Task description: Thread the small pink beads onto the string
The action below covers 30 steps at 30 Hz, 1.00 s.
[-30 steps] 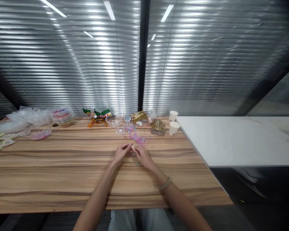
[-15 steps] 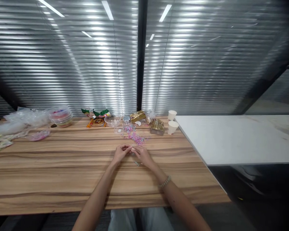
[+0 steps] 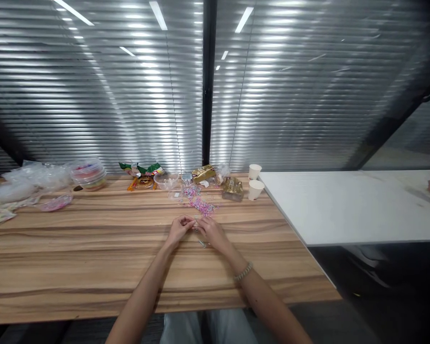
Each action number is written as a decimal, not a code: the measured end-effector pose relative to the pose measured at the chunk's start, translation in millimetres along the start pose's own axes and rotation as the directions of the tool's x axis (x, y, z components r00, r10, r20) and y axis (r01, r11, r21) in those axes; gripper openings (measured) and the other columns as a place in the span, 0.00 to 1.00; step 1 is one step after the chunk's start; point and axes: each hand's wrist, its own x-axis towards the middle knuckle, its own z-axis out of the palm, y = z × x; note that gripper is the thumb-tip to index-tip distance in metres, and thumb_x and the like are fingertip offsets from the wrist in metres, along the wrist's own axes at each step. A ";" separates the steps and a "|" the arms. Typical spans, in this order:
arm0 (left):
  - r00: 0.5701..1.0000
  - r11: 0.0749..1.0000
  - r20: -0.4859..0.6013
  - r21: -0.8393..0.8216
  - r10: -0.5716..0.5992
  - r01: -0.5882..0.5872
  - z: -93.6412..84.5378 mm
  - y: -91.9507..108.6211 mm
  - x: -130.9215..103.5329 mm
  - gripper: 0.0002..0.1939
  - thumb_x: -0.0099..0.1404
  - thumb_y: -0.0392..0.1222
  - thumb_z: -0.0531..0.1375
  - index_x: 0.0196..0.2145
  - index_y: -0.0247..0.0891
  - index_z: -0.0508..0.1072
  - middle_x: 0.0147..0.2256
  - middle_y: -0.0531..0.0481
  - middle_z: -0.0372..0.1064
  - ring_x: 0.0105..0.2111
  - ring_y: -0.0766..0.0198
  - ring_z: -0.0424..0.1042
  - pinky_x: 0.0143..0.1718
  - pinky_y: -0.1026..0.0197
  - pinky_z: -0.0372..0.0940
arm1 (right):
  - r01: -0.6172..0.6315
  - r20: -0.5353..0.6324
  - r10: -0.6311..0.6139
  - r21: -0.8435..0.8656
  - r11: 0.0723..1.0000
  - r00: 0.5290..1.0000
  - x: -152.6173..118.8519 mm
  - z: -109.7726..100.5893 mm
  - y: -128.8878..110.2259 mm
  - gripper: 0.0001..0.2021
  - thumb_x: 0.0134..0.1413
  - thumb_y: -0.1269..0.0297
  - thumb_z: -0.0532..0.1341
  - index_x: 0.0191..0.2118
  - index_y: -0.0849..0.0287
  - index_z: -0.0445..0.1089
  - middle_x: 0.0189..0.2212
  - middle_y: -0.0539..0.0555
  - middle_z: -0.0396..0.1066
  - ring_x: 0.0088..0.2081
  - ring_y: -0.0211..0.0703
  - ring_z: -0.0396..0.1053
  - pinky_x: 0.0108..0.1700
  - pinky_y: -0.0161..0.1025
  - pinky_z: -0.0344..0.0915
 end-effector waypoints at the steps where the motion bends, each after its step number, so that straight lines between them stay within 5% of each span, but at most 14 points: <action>1: 1.000 1.000 -0.004 -0.017 -0.010 0.010 0.7 0.4 -0.3 0.17 0.43 0.48 0.68 0.25 0.32 0.72 0.23 0.48 0.72 0.23 0.64 0.69 0.29 0.62 0.64 | 0.022 0.002 -0.022 -0.029 0.999 1.000 -0.4 -0.8 -1.0 0.09 0.60 0.64 0.52 0.41 0.59 0.68 0.36 0.56 0.70 0.39 0.43 0.66 0.43 0.39 0.61; 5: 0.999 0.996 -0.025 -0.079 -0.035 0.033 2.3 -0.1 -0.5 0.20 0.43 0.48 0.69 0.30 0.33 0.73 0.26 0.47 0.73 0.26 0.62 0.71 0.32 0.60 0.66 | 0.034 0.012 -0.034 -0.065 0.997 0.999 -0.2 -2.3 -2.4 0.09 0.59 0.69 0.52 0.42 0.59 0.66 0.36 0.56 0.70 0.40 0.43 0.65 0.43 0.39 0.60; 9: 0.997 0.999 -0.071 -0.053 -0.016 0.012 0.5 -1.8 0.5 0.20 0.46 0.50 0.67 0.32 0.33 0.73 0.27 0.47 0.73 0.27 0.63 0.71 0.32 0.61 0.65 | -0.141 -0.019 0.140 -0.062 0.988 0.990 2.7 -5.0 7.7 0.11 0.60 0.72 0.49 0.42 0.60 0.66 0.34 0.56 0.70 0.38 0.42 0.66 0.40 0.36 0.60; 16: 0.992 1.000 -0.128 0.004 0.011 -0.010 -1.1 0.2 -0.7 0.19 0.49 0.54 0.63 0.28 0.33 0.72 0.23 0.50 0.69 0.23 0.67 0.66 0.26 0.65 0.61 | -0.529 -0.094 0.521 -0.090 0.844 0.848 4.5 -25.4 27.4 0.13 0.62 0.67 0.45 0.47 0.63 0.62 0.38 0.60 0.71 0.39 0.45 0.68 0.37 0.36 0.59; 24: 0.992 1.000 -0.126 0.018 0.003 -0.001 0.1 -0.1 -1.6 0.18 0.51 0.54 0.63 0.26 0.33 0.72 0.21 0.51 0.67 0.23 0.68 0.65 0.27 0.65 0.61 | -0.489 0.055 0.504 -0.168 0.856 0.862 2.5 -26.4 23.1 0.12 0.59 0.65 0.50 0.46 0.59 0.64 0.38 0.57 0.72 0.38 0.44 0.69 0.36 0.34 0.58; 30: 0.992 1.000 -0.124 0.001 -0.019 0.019 0.3 -2.3 0.2 0.19 0.49 0.54 0.64 0.27 0.33 0.73 0.23 0.49 0.69 0.24 0.66 0.66 0.28 0.64 0.62 | -0.469 0.059 0.478 -0.114 0.876 0.877 1.9 -24.2 28.1 0.12 0.57 0.65 0.53 0.47 0.57 0.66 0.37 0.56 0.73 0.38 0.44 0.70 0.38 0.34 0.59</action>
